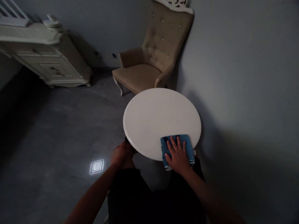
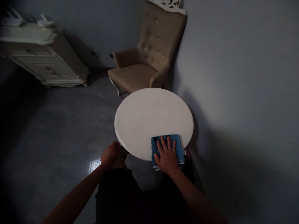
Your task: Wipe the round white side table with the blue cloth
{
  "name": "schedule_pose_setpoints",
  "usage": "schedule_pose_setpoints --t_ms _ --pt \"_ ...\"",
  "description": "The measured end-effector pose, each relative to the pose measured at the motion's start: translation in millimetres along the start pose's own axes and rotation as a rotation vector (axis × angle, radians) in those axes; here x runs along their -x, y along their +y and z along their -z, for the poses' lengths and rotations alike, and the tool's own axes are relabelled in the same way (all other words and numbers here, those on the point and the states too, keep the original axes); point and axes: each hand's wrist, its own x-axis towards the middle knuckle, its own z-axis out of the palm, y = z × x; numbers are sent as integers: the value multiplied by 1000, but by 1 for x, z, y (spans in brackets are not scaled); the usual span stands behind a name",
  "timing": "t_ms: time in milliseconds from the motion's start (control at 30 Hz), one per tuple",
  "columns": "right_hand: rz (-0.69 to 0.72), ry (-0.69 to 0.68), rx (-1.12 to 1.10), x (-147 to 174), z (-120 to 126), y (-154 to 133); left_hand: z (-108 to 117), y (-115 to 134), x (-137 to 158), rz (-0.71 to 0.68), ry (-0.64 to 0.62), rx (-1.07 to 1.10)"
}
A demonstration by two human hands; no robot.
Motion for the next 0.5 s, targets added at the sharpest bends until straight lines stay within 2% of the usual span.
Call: schedule_pose_setpoints --t_ms 100,200,300,500 --pt "2 -30 17 -2 -1 5 -4 -7 -3 -5 16 -3" --pt "-25 -9 21 -46 9 18 -4 -11 -8 -10 22 12" --pt "-59 6 14 -116 25 34 0 -13 -11 4 25 12" --pt "-157 34 -28 -290 53 59 6 -14 -20 72 -12 -21"
